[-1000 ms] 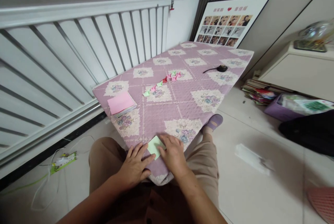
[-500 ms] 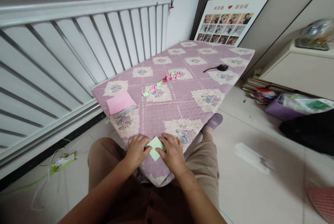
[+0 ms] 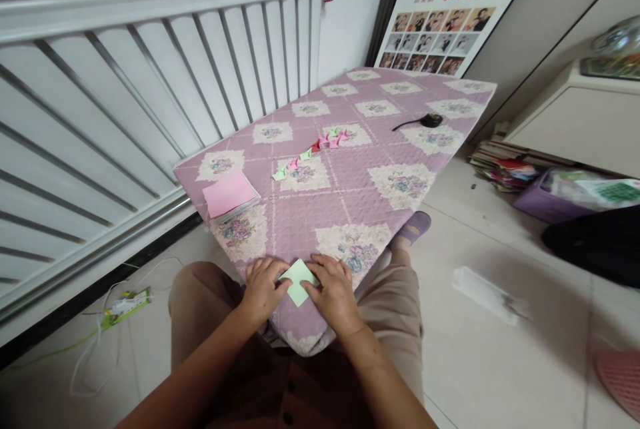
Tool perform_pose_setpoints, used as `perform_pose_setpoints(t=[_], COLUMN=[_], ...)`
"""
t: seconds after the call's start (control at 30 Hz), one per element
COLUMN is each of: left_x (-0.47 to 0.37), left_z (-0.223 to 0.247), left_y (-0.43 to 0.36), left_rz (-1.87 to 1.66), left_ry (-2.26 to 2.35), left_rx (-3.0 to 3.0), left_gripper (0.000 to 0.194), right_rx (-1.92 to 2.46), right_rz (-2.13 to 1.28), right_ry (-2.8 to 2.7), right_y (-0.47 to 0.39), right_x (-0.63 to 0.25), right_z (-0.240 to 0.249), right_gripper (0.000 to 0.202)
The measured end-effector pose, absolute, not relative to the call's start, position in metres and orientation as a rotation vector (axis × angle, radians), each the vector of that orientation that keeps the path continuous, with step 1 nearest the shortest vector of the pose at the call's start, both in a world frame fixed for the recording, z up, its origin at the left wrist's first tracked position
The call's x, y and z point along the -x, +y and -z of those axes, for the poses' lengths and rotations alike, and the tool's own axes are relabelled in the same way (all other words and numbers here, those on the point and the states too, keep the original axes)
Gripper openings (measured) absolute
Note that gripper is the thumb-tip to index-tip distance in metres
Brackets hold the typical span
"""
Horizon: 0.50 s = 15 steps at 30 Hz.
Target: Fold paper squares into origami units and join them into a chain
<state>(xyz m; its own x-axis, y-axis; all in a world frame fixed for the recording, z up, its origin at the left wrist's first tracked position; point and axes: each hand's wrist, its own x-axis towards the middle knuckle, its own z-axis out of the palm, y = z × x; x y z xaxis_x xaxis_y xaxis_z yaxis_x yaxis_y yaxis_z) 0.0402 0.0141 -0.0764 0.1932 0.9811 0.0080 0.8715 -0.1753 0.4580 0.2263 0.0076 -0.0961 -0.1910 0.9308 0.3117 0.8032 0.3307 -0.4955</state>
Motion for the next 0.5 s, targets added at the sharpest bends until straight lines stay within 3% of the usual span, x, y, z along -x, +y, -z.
perform_pose_setpoints(t=[0.23,0.4,0.5], left_x=[-0.0406,-0.0389,-0.0352], left_z=[0.0772,0.0774,0.078], left_y=[0.0121,0.0135,0.016], left_rz=[-0.496,-0.466,-0.456], left_ry=[1.744,1.72,1.659], left_rx=[-2.143,-2.16,-2.191], left_gripper=[0.005,0.004,0.005], right_rx=[1.484,1.459,1.446], right_rz=[-0.313,-0.362,-0.366], right_ry=[-2.015,-2.027,-2.054], right_y=[0.0059,0.0051,0.0053], right_x=[-0.2262,-0.2276,-0.2291], right_z=[0.0954,0.0956,0.0959], right_gripper=[0.029,0.009,0.008])
